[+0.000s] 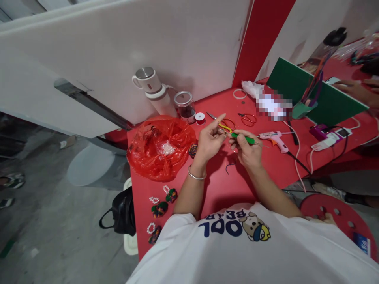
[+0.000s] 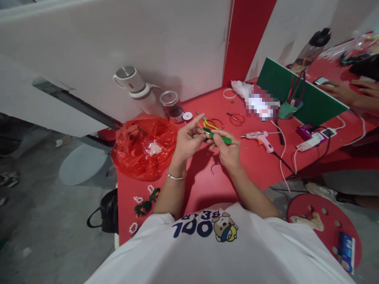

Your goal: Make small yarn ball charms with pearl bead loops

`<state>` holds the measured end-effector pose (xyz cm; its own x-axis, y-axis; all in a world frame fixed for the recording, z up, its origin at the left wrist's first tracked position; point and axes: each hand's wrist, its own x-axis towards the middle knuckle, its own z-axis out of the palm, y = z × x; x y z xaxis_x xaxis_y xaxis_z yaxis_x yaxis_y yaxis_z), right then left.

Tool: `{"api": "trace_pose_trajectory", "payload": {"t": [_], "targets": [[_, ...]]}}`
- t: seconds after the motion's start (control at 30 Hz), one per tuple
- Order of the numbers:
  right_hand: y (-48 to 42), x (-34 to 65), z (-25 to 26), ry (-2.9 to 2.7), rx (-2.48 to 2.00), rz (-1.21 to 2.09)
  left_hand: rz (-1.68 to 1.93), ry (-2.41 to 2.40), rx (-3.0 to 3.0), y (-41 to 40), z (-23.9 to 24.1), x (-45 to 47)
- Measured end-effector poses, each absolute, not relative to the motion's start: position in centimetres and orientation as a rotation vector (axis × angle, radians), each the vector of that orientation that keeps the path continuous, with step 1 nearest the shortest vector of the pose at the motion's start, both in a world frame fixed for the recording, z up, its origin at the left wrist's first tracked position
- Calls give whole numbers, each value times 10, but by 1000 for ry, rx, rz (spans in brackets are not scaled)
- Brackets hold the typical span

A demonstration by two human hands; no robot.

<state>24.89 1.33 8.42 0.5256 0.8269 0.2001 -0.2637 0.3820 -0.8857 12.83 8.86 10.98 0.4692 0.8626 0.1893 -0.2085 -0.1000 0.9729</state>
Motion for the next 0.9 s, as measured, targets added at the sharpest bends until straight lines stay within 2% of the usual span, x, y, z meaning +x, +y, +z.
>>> {"api": "trace_pose_trajectory", "payload": {"t": [0.13,0.73,0.9], "targets": [[14,245,86,-708,-941,680,1082,674,1411,89,107,132],[25,229,89,-443,-938,688,1164,787,1309,83,112,138],[27,224,86,-316,-915,779,1212,854,1244,80,111,142]]}}
